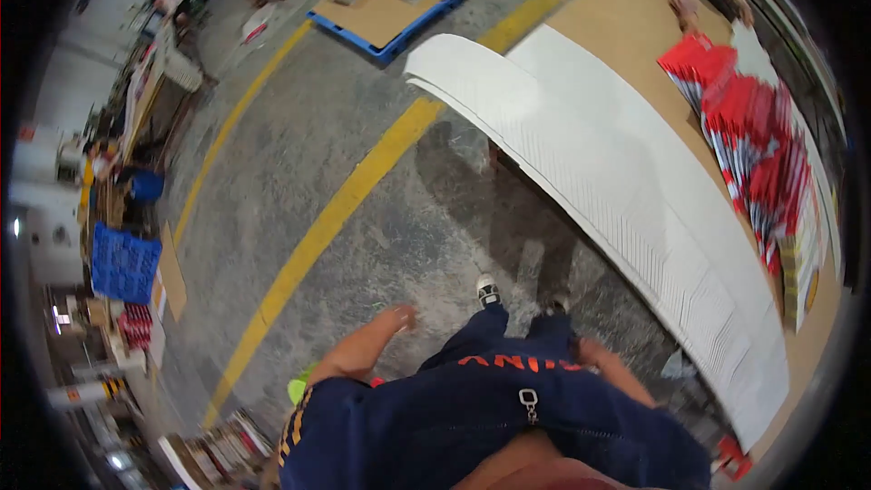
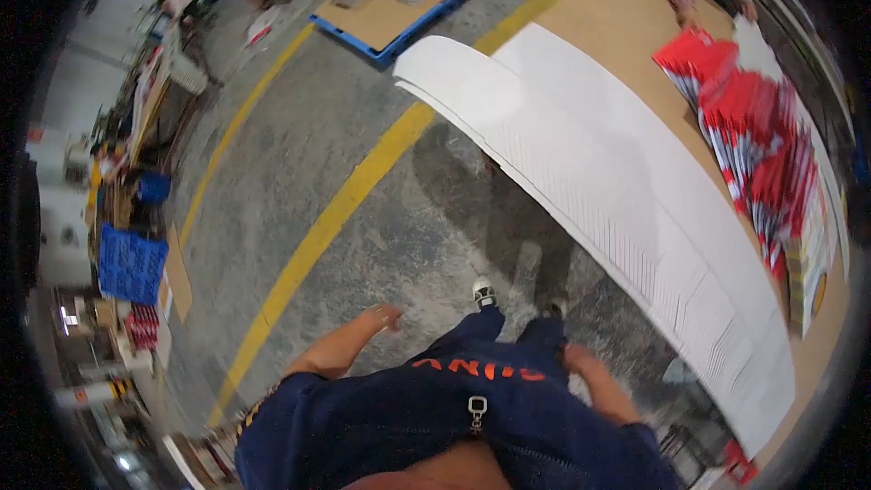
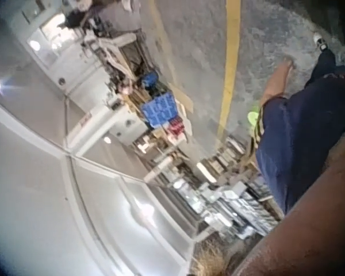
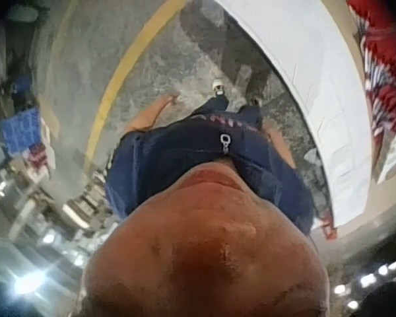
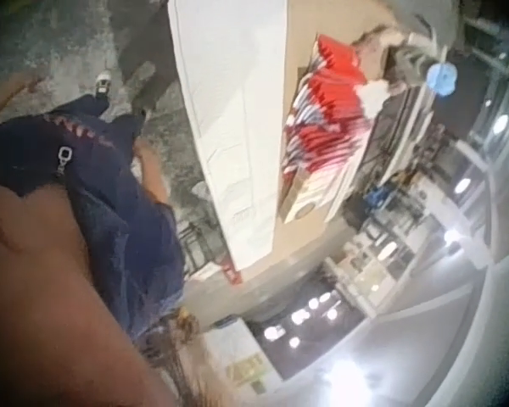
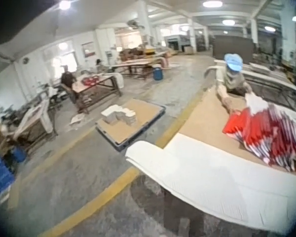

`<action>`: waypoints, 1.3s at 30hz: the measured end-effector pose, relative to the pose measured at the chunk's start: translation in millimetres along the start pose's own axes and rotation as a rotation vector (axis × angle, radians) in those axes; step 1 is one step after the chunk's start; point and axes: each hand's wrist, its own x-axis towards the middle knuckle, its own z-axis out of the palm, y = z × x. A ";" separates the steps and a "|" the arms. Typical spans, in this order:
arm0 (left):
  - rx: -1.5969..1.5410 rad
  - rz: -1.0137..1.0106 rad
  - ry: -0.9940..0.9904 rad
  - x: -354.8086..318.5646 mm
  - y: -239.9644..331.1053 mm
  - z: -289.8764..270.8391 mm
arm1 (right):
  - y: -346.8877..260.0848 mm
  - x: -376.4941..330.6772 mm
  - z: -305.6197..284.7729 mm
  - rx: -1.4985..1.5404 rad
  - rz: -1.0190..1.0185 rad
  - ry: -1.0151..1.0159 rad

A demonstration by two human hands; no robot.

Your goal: Sorting and stacking cardboard sheets in a factory environment.

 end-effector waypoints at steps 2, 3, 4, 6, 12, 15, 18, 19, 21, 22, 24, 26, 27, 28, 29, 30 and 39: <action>-0.132 -0.242 -0.010 -8.8 -69.5 73.6 | -21.2 -2.0 -40.2 0.107 -0.034 0.153; -0.085 -0.241 -0.039 -19.8 -90.4 98.2 | -33.7 -3.8 -62.3 0.139 -0.005 0.201; -0.513 -0.379 0.229 -23.9 -110.7 137.7 | -61.0 -12.9 -104.8 0.052 -0.050 0.203; -0.937 -0.497 0.501 -43.8 -116.0 149.7 | -76.8 9.0 -142.9 0.183 -0.290 0.286; -0.944 -0.479 0.550 -97.6 -120.9 142.7 | -218.4 65.0 -293.2 0.157 -0.652 0.529; -0.975 -0.444 0.558 -100.2 -110.7 149.4 | -275.5 114.8 -338.6 -0.008 -0.867 0.852; -1.028 -0.388 0.563 -84.7 -98.6 156.5 | -321.1 142.0 -389.8 -0.146 -0.875 0.902; -1.039 -0.364 0.574 -75.7 -101.7 152.5 | -330.8 158.6 -407.3 -0.199 -0.821 0.945; -1.049 -0.313 0.606 -57.4 -121.9 133.3 | -351.5 186.6 -435.5 -0.317 -0.671 0.945; -1.047 -0.287 0.625 -48.5 -139.1 117.9 | -365.0 200.1 -449.7 -0.329 -0.670 0.953; -1.029 -0.229 0.651 -33.7 -179.6 85.9 | -390.8 228.1 -471.0 -0.368 -0.545 0.945; -1.016 -0.187 0.703 -29.2 -226.6 70.1 | -418.3 254.1 -483.0 -0.364 -0.524 0.959; -1.015 -0.161 0.716 -26.5 -244.3 57.9 | -421.2 265.1 -492.4 -0.353 -0.489 0.948; -1.015 -0.138 0.731 -24.9 -261.9 46.4 | -422.6 269.7 -493.9 -0.344 -0.396 0.885; -1.015 -0.118 0.760 -22.9 -282.8 22.6 | -424.0 274.7 -499.9 -0.339 -0.313 0.832; -1.012 -0.109 0.794 -24.0 -310.1 6.4 | -429.2 279.9 -501.6 -0.324 -0.274 0.778; -1.022 -0.283 1.283 -133.9 -562.1 -306.6 | -486.4 295.2 -567.8 -0.284 -0.090 0.510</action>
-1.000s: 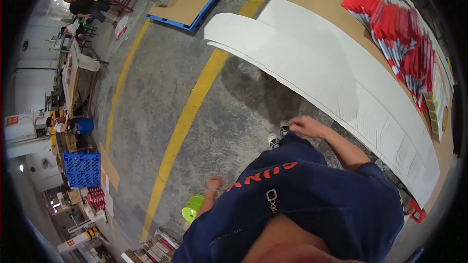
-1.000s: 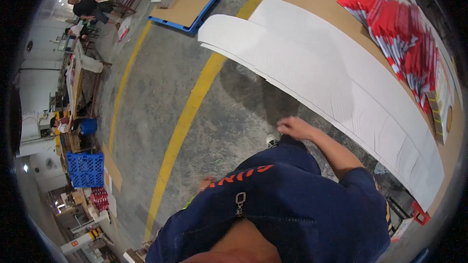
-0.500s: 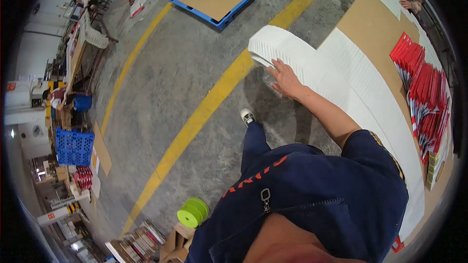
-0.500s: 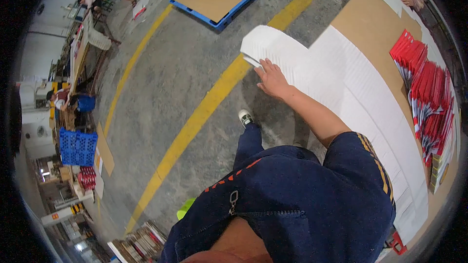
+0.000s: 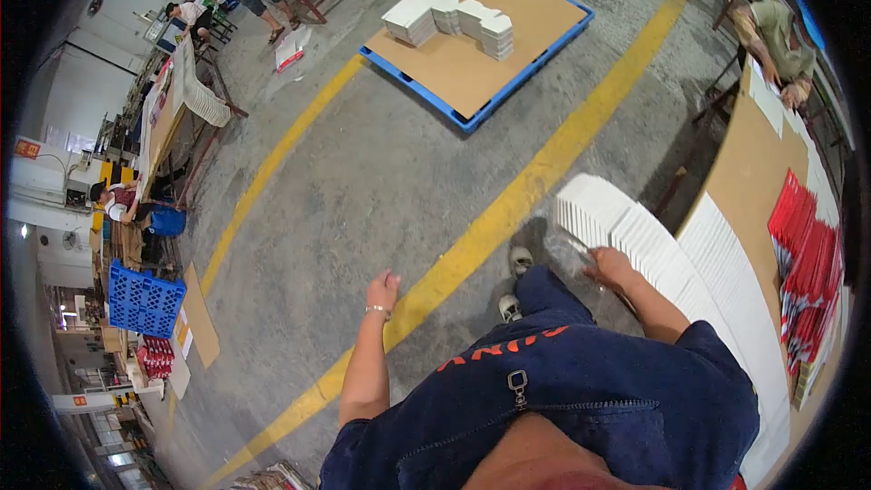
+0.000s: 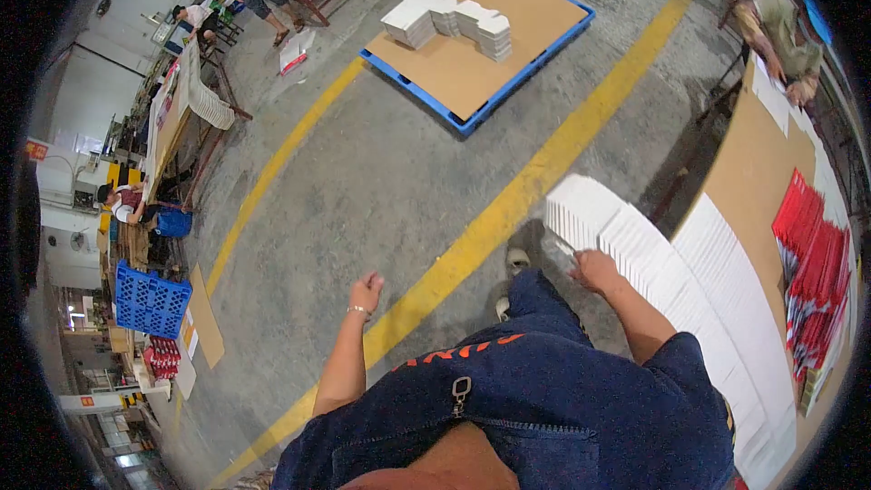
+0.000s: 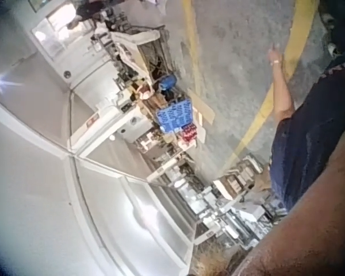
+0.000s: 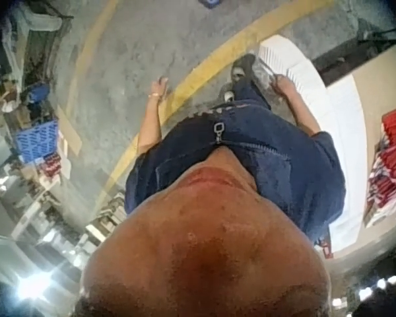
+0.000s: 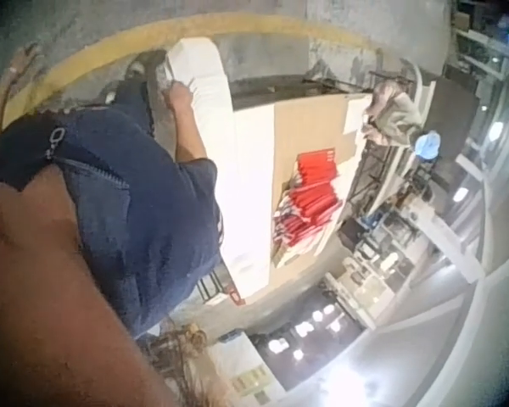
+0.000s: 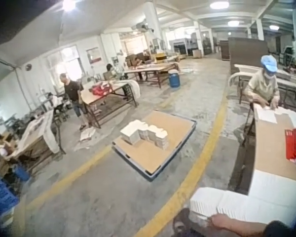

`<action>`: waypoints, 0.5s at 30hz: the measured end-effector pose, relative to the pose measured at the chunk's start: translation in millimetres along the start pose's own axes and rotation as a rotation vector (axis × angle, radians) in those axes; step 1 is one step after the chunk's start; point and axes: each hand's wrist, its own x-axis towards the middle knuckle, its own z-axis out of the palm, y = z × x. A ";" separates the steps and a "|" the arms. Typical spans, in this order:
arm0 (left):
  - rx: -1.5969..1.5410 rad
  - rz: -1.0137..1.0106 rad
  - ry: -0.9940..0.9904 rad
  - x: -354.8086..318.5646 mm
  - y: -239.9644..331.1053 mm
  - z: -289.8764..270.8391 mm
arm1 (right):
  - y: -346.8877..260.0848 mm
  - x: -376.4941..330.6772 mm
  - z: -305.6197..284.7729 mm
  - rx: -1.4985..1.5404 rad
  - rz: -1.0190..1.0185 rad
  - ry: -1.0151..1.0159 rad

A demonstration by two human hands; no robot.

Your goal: Sorting and stacking cardboard sheets in a factory environment.

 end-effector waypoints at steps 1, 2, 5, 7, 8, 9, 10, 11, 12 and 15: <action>-0.006 -0.003 0.017 21.7 16.5 -9.4 | -11.5 9.6 -12.5 0.050 0.075 -0.096; -0.076 0.020 -0.008 44.4 35.6 -13.5 | -11.3 26.0 -9.7 0.054 0.058 -0.084; -0.137 0.045 -0.129 99.7 66.0 7.1 | -13.9 82.1 -20.3 0.070 0.079 -0.139; -0.002 0.282 -0.291 127.3 47.1 31.8 | -15.6 123.3 -28.6 0.033 0.059 -0.125; 0.266 0.488 -0.372 138.5 -11.9 48.6 | -29.1 153.0 -39.0 0.010 -0.060 -0.144; 0.304 0.247 -0.607 145.4 50.5 48.3 | -7.4 168.9 -39.3 0.014 -0.028 -0.158; 0.181 0.263 -0.537 135.5 25.4 54.3 | -15.5 192.8 -54.2 0.004 -0.062 -0.150; -0.146 0.417 -0.445 124.8 -58.0 82.7 | -34.7 224.6 -76.8 0.016 -0.184 -0.184; -0.284 0.311 -0.435 132.6 -89.9 101.1 | -37.6 253.2 -93.6 0.038 -0.242 -0.212; -0.110 0.191 -0.490 145.8 -99.6 92.7 | -43.6 321.1 -142.0 0.146 -0.235 -0.090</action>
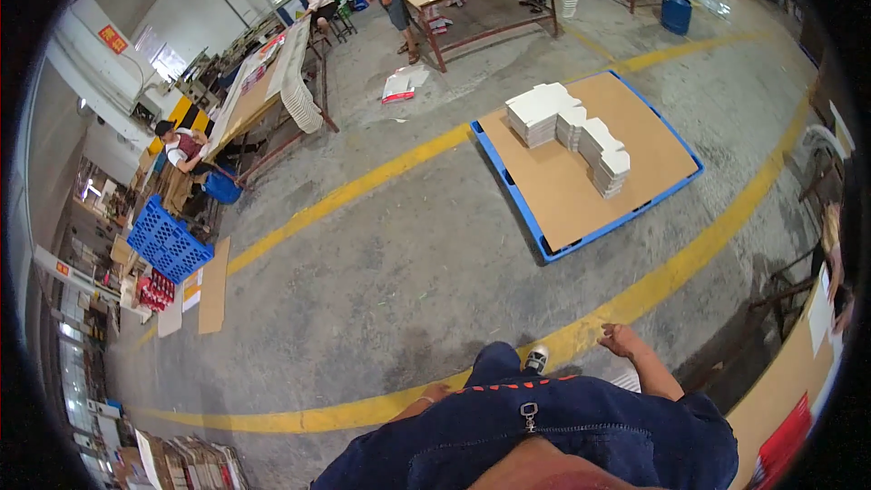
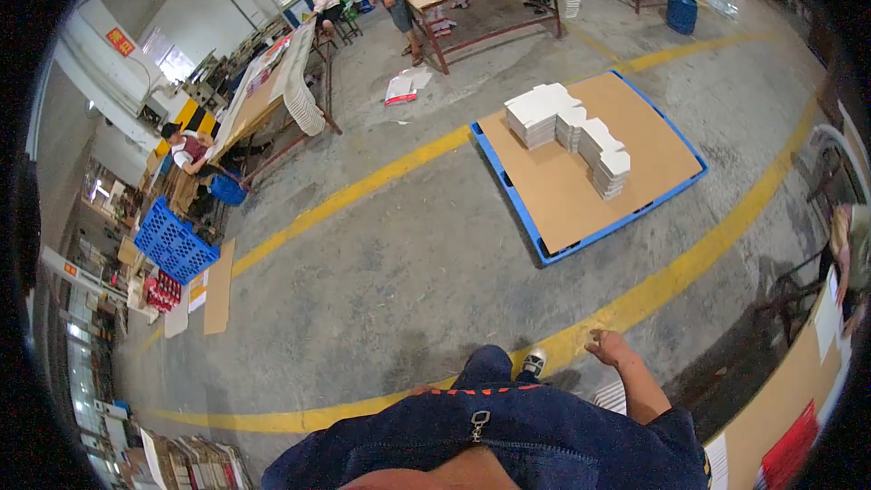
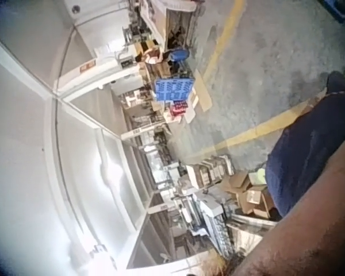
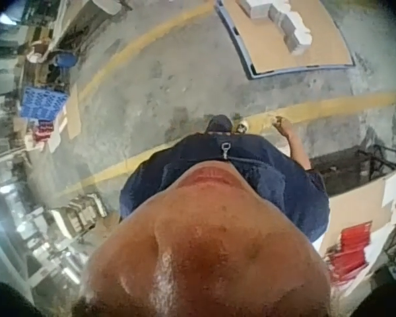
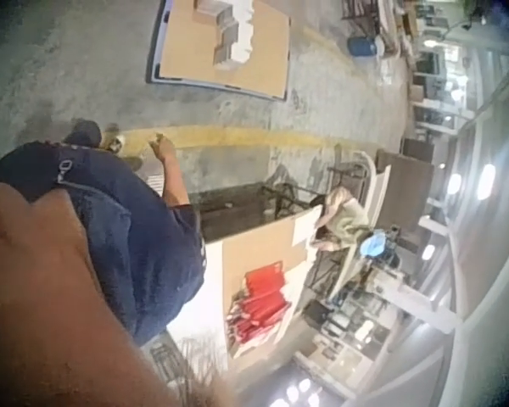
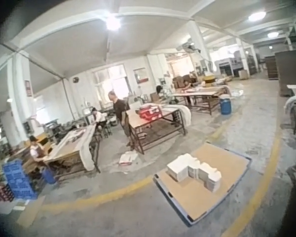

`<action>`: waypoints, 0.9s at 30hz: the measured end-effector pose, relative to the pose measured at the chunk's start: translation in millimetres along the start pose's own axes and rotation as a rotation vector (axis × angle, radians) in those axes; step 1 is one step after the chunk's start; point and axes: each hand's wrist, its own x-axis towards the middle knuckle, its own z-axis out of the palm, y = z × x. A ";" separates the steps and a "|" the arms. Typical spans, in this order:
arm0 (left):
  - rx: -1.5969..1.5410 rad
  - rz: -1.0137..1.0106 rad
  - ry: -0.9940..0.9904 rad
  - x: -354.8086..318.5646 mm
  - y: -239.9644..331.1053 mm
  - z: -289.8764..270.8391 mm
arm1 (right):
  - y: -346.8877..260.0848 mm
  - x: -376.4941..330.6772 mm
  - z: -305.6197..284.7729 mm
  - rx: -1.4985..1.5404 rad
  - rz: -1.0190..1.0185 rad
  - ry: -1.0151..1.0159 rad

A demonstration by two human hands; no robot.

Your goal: Sorting and stacking cardboard sheets in a factory environment.

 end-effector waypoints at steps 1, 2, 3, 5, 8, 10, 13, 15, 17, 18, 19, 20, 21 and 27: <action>0.296 -0.112 -0.081 -2.5 4.1 -4.9 | -18.1 10.0 -29.3 0.030 0.025 0.023; 0.586 -0.222 -0.154 2.4 2.6 -6.7 | -19.0 22.8 -45.1 0.002 0.017 0.020; 0.582 -0.217 -0.150 12.7 0.7 -17.0 | -15.7 37.6 -59.3 0.041 0.018 0.063; 0.455 -0.414 -0.230 29.0 0.2 -33.4 | -4.6 60.9 -80.6 0.085 0.029 0.113; 0.528 -0.337 -0.284 96.0 2.5 -74.8 | 19.0 74.9 -82.6 0.124 0.169 0.131; 0.288 -0.393 -0.016 140.0 6.3 -100.1 | 24.8 82.7 -81.3 0.143 0.214 0.040; 0.526 -0.481 -0.022 216.5 61.0 -159.0 | 53.7 99.7 -62.4 0.135 0.344 -0.127; -0.293 -0.310 0.228 262.4 87.1 -212.9 | 77.2 93.7 -55.0 0.160 0.374 -0.132; -0.001 -0.197 0.283 321.2 139.6 -262.0 | 110.7 80.9 -48.6 0.318 0.252 0.091; 0.260 -0.124 0.187 341.2 170.8 -291.4 | 113.6 81.1 -46.2 0.549 0.424 0.180; -0.344 -0.205 0.232 352.2 186.6 -306.9 | 112.0 83.9 -46.9 0.777 0.587 0.269; -0.249 -0.146 0.258 364.7 194.0 -326.1 | 111.6 87.8 -49.1 0.795 0.597 0.252; -0.150 -0.074 0.270 379.9 202.0 -339.9 | 114.8 88.6 -47.8 0.846 0.646 0.283; -0.437 -0.229 0.270 410.4 224.6 -341.1 | 135.0 131.1 -45.4 1.056 0.842 0.211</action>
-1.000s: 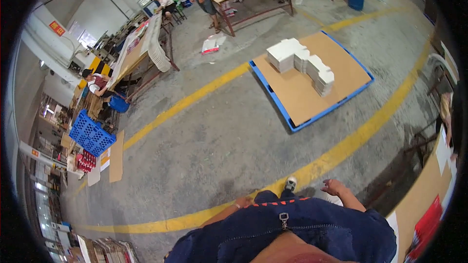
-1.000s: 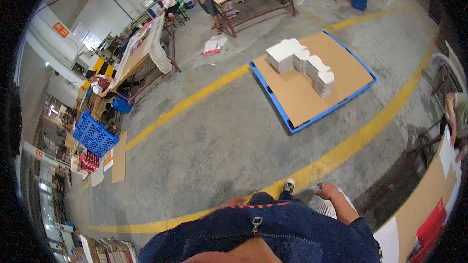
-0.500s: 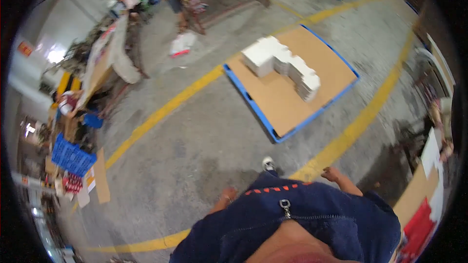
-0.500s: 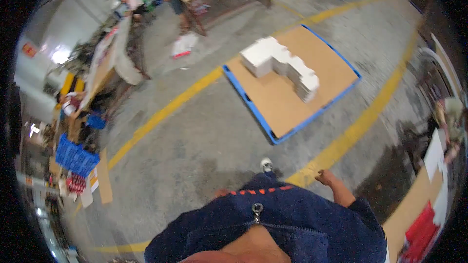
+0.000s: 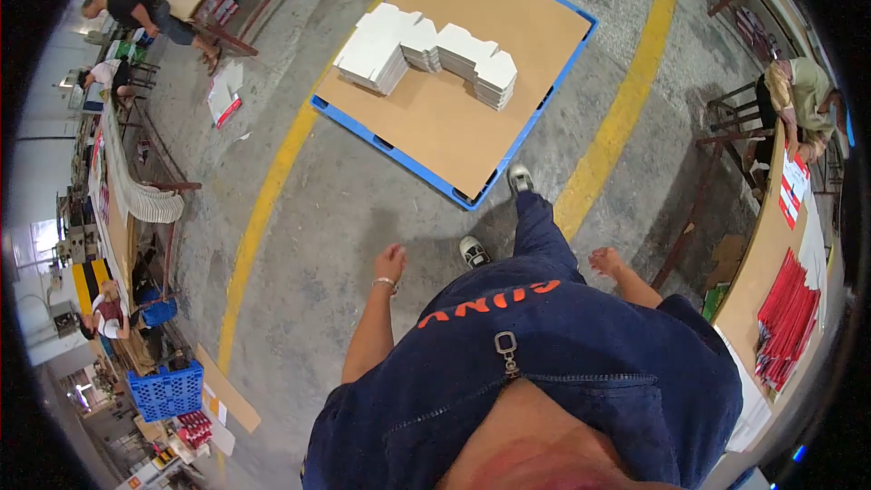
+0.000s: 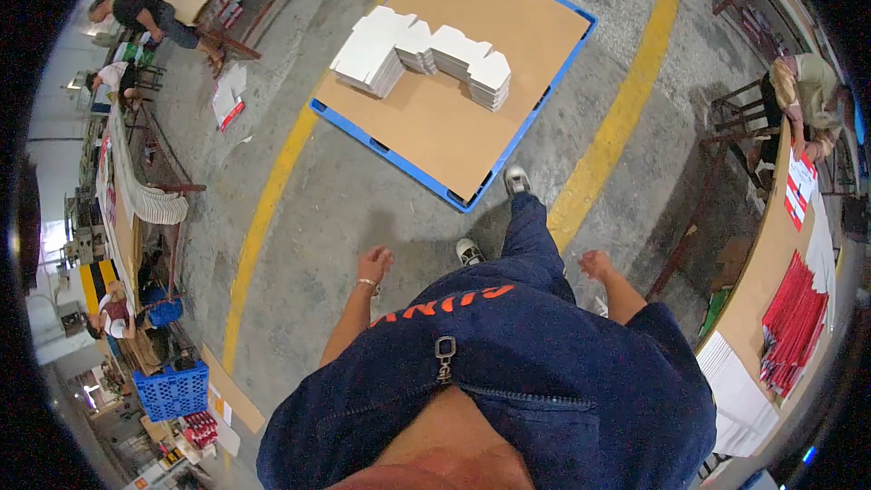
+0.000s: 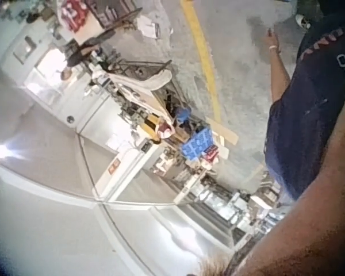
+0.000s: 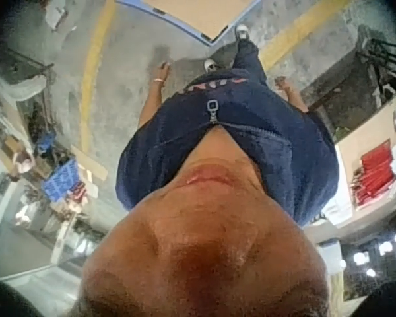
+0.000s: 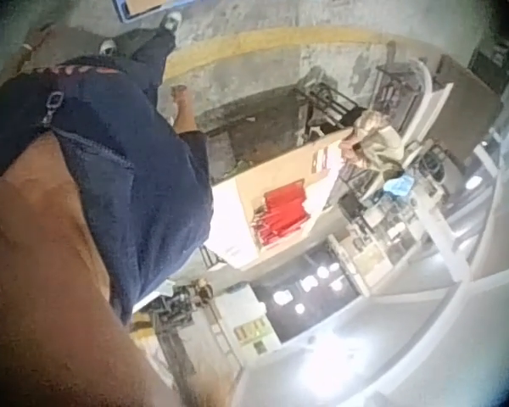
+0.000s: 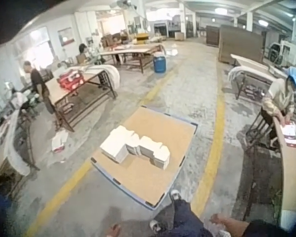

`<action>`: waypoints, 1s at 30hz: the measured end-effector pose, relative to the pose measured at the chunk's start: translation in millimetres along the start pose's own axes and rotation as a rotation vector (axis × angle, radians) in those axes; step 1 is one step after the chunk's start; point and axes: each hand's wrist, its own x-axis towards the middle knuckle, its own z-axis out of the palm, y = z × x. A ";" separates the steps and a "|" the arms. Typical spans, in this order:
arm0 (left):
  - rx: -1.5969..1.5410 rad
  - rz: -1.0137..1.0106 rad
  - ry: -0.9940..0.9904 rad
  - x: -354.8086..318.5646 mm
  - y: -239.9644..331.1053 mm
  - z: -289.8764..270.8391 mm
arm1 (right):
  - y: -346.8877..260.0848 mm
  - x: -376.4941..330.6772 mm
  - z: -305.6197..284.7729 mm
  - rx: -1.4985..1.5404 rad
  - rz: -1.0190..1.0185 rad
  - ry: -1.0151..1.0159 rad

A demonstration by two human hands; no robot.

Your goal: Sorting and stacking cardboard sheets in a factory environment.

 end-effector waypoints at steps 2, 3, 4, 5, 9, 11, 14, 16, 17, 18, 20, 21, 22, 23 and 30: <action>0.022 -0.174 -0.047 -12.5 -7.3 14.4 | -22.7 37.6 -12.8 -0.306 -0.007 -0.012; 0.130 -0.200 -0.051 -12.5 -27.0 11.6 | -43.8 66.4 -19.7 -0.518 -0.133 -0.025; 0.159 -0.248 -0.086 -13.8 -33.5 28.1 | -50.9 96.7 -39.4 -0.732 -0.228 -0.014; 0.654 -0.106 -0.209 -18.2 -39.7 29.3 | -67.2 122.8 -46.0 -0.786 -0.383 0.025; 0.772 -0.057 -0.380 -78.5 -62.5 29.5 | -199.8 237.2 -23.0 -0.692 -0.490 0.139; -0.004 -0.622 -0.093 -80.8 -16.1 74.3 | -268.2 300.3 -19.5 -0.770 -0.380 0.146; -0.062 -0.509 -0.098 -65.0 37.6 96.1 | -361.0 379.2 18.4 -0.495 -0.422 0.310; -0.435 -0.750 0.066 -37.2 68.9 124.3 | -392.4 440.4 8.7 -0.506 -0.413 0.442; -0.446 -0.760 0.057 -28.5 77.9 137.9 | -404.4 469.6 2.1 -0.512 -0.370 0.475; -0.378 -0.792 0.046 -31.8 86.6 145.8 | -415.9 487.3 12.4 -0.519 -0.373 0.447; -0.312 -0.871 0.061 -43.7 91.8 153.6 | -443.0 509.9 41.9 -0.426 -0.241 0.442; -0.324 -0.879 0.068 -40.6 95.0 160.9 | -448.9 524.5 37.9 -0.439 -0.246 0.433; -0.318 -0.900 0.058 -40.3 98.4 166.2 | -449.4 537.4 29.4 -0.379 -0.226 0.416; -0.311 -0.918 0.043 -38.7 101.0 172.4 | -448.8 548.9 22.4 -0.319 -0.205 0.403; -0.416 -0.868 0.069 -23.2 112.8 183.4 | -429.8 588.0 13.9 -0.212 -0.240 0.429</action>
